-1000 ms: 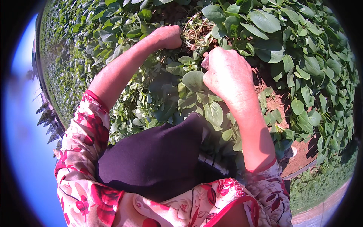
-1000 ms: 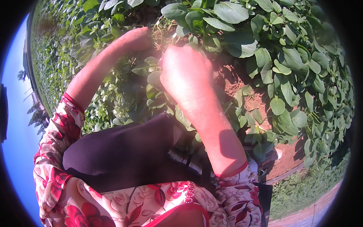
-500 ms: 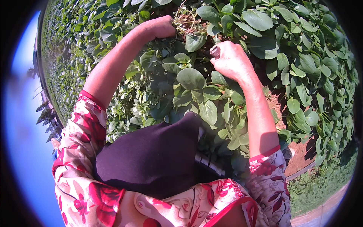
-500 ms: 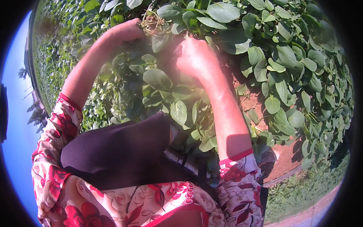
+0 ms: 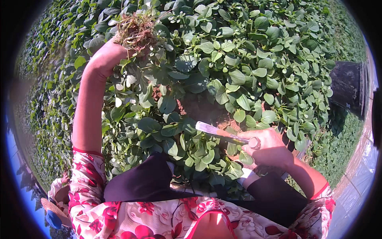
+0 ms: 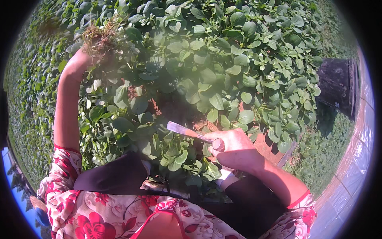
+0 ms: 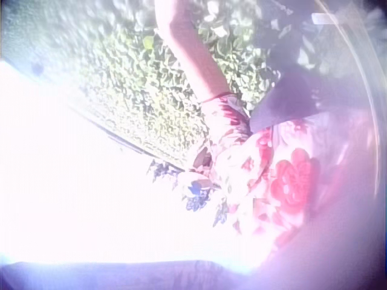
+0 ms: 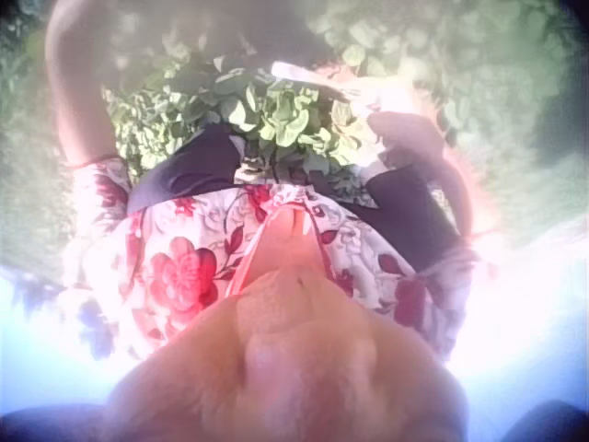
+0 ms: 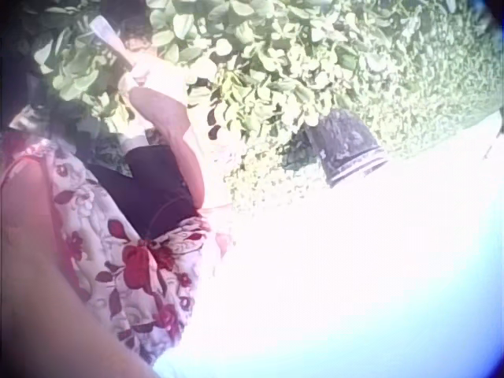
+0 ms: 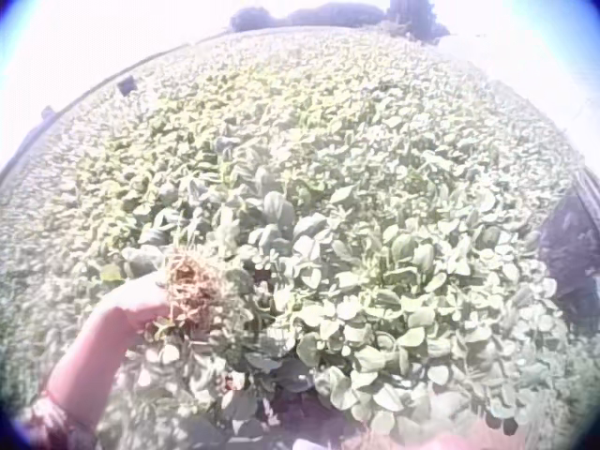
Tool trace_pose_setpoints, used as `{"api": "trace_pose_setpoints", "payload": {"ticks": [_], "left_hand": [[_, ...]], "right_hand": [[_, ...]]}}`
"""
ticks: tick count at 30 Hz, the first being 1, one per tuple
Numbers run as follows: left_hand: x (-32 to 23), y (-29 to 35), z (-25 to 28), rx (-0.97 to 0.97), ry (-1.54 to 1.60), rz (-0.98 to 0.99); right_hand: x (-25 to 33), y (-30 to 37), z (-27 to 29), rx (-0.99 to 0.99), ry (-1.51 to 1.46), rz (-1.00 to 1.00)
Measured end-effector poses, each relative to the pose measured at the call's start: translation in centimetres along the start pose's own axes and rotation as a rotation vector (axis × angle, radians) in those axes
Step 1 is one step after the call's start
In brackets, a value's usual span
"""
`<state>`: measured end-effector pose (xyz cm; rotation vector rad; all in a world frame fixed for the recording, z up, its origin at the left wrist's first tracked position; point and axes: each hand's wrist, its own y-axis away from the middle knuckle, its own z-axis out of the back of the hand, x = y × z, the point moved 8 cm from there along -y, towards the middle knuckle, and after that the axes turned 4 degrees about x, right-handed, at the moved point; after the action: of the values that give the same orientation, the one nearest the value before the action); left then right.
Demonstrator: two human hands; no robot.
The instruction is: The person uses a small hand tool to cut and pull plants from the ground while squatting in a field. They collect the harvested plants by hand and place them into a black bucket nearby.
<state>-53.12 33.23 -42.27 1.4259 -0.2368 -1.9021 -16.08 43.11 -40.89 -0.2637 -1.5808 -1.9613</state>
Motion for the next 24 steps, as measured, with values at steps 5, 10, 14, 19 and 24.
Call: {"api": "trace_pose_setpoints", "payload": {"ticks": [5,10,14,19,24], "left_hand": [[-12.3,2.8,-6.5,0.154,0.292,-0.295],[-29.7,5.7,-17.1,0.336,-0.065,-0.488],[-44.7,3.8,-30.7,0.632,-0.030,-0.606],[-65.0,-1.1,-50.4,0.994,0.299,-0.388],[-71.6,-0.6,-58.4,0.771,0.447,-0.492]], "right_hand": [[-1.4,13.9,3.0,-0.060,0.262,-0.033],[-2.5,21.3,0.7,-0.247,-0.019,0.208],[-2.2,25.7,0.0,-0.363,0.179,0.298],[-1.7,26.8,1.2,-0.581,0.345,0.551],[-2.4,29.5,3.0,-0.579,0.272,0.479]]}}
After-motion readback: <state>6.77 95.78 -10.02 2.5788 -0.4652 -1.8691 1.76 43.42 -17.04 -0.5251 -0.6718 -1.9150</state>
